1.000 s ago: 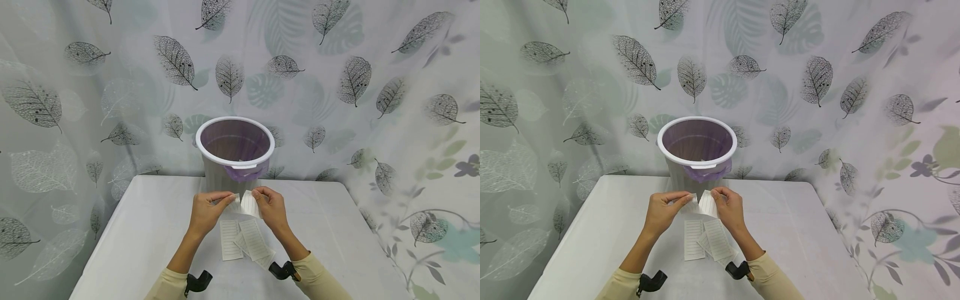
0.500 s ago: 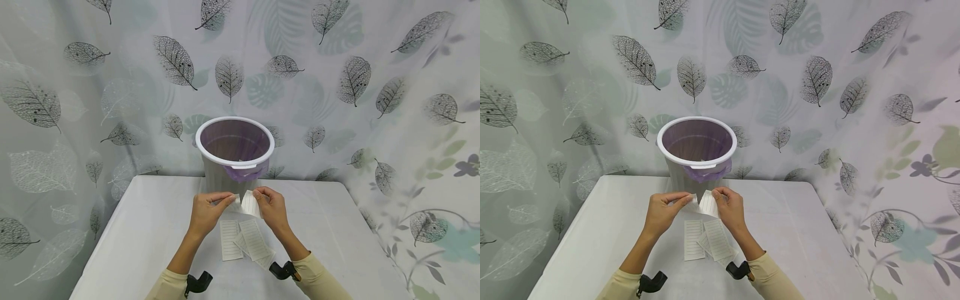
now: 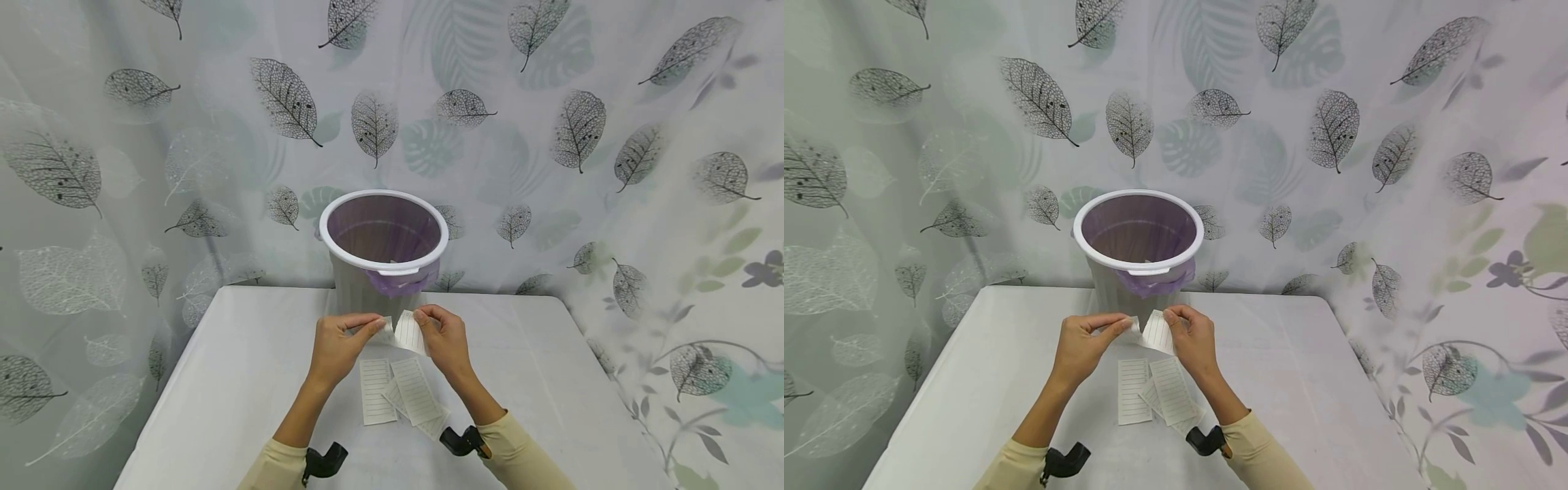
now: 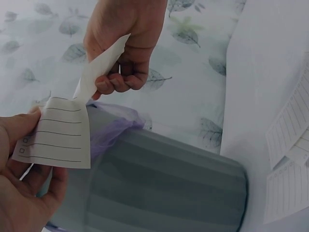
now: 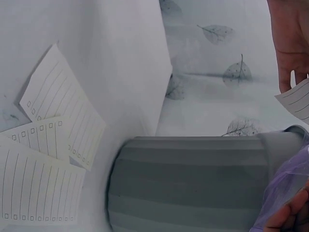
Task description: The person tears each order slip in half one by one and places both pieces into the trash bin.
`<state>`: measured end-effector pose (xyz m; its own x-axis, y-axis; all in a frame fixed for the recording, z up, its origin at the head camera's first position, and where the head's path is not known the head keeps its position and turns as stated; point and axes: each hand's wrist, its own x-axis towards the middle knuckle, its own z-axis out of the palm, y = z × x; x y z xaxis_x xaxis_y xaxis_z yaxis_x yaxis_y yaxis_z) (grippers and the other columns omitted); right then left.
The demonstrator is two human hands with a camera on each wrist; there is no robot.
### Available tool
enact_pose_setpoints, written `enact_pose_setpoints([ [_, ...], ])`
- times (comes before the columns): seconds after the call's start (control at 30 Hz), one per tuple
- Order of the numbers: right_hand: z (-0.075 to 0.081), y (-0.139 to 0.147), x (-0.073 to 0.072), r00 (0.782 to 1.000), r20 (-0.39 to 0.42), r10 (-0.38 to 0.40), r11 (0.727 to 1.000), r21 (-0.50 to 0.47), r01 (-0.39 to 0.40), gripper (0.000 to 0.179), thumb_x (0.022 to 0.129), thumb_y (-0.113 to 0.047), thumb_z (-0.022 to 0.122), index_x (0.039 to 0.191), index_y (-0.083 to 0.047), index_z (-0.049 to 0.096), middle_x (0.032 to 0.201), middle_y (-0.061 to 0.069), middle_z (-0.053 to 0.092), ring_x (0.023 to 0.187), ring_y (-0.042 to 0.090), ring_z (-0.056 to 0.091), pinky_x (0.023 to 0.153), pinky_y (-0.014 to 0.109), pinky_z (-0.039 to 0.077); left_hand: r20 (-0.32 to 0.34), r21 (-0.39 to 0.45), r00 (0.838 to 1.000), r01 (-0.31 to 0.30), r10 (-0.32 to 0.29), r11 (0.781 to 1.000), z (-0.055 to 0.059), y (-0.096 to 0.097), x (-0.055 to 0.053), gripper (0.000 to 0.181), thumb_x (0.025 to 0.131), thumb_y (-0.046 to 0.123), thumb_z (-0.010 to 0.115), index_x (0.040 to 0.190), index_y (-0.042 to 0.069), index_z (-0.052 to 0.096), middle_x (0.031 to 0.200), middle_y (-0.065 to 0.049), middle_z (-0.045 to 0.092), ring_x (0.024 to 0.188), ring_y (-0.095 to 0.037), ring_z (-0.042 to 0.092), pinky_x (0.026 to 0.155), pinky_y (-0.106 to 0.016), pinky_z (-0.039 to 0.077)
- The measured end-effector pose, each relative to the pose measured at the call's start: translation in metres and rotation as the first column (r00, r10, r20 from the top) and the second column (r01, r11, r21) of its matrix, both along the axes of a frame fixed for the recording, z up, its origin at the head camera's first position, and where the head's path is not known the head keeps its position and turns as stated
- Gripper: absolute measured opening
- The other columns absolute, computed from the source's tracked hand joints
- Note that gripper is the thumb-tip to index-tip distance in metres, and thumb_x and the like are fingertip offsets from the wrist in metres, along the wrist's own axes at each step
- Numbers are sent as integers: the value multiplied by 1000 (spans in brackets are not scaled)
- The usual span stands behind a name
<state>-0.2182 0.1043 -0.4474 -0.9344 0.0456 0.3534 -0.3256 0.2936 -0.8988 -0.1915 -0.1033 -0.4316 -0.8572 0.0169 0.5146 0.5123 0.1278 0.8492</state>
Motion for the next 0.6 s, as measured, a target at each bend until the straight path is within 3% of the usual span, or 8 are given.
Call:
enact_pose_setpoints([
  [0.33,-2,4,0,998,-54,30,1000,6,-30,17,101,-14,71,91,-3,77,89,7,73,80,22,63,63,26,51,-1,3,1000,5,-5,1000,1,0,2,13,90,17,85,96,7,84,93,4,78,90,-16,76,79,-45,61],
  [0.6,-2,4,0,999,-39,26,1000,5,-26,17,101,-16,71,91,-3,77,89,7,73,78,22,63,60,25,51,10,8,1000,-1,1,1000,2,1,2,9,89,10,84,96,4,84,93,-1,79,90,-19,76,79,-44,61],
])
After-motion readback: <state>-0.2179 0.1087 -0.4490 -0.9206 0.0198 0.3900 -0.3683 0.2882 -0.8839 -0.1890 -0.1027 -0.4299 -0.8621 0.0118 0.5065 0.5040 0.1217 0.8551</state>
